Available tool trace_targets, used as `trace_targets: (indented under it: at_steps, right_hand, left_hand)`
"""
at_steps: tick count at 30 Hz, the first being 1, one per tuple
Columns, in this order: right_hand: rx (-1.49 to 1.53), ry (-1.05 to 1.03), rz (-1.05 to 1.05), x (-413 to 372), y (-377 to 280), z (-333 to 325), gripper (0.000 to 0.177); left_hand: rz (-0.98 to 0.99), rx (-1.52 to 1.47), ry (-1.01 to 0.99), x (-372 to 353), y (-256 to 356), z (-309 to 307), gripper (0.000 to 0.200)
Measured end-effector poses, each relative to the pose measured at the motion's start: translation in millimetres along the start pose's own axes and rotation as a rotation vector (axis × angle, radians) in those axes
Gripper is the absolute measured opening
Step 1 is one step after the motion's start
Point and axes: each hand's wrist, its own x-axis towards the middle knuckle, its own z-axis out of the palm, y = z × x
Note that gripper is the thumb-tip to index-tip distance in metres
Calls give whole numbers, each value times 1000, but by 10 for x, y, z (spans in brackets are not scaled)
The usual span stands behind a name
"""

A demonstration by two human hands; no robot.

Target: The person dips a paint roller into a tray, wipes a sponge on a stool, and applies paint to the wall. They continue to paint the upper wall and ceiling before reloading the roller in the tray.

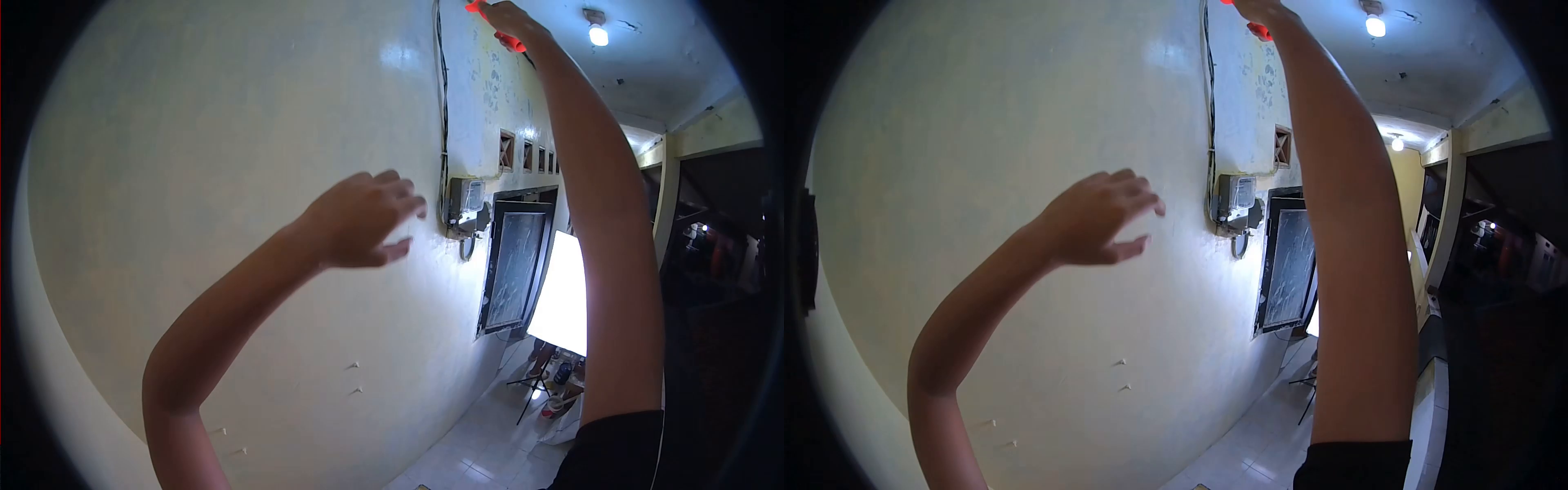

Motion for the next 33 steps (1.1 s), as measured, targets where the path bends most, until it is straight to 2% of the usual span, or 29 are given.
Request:
trace_targets:
  at_steps: [5,6,7,8,10,12,13,15,19,20,22,23,24,27,29,31,33]
  right_hand:
    - [54,-4,-91,268,308,340,46]
    - [12,32,-194,457,564,493,53]
    - [-29,71,-296,547,709,589,68]
    - [-46,154,-331,245,744,592,65]
    - [23,-50,-265,-246,1009,468,61]
    - [90,-47,-243,-652,1389,538,62]
    - [86,20,-276,-826,1574,629,61]
    - [81,78,-313,-964,1818,666,60]
    - [-23,73,-344,-685,1564,466,57]
    - [-10,43,-338,-443,1418,413,56]
    - [-78,121,-338,-41,989,319,52]
    - [-126,67,-228,-34,594,197,48]
    - [-167,15,-119,-29,228,118,47]
    - [-20,76,-103,120,-109,259,51]
    - [-62,0,-31,64,-55,295,57]
    - [-68,29,-149,-134,333,378,61]
    - [-70,-93,-347,-205,1066,591,50]
  left_hand:
    - [101,-112,-91,-77,398,-154,25]
    - [108,-123,-139,-121,438,-184,25]
    - [117,-133,-187,-173,476,-197,25]
    - [120,-139,-211,-255,497,-196,25]
    - [127,-124,-285,-449,510,-232,26]
    - [125,-123,-393,-672,460,-238,28]
    - [126,-120,-399,-738,387,-276,28]
    - [33,-62,-558,-828,217,-359,26]
    - [-149,145,-386,-781,-445,-219,24]
    - [-150,146,-385,-744,-557,-159,24]
    - [-246,141,-285,-644,-722,-29,25]
    - [-248,135,-272,-602,-704,42,25]
    - [-234,128,-175,-553,-629,114,25]
    - [-106,78,26,-522,-203,243,25]
    - [-15,-85,-87,-606,130,159,25]
    - [-33,-151,-189,-832,323,158,24]
    - [-62,-146,-198,-1149,342,236,21]
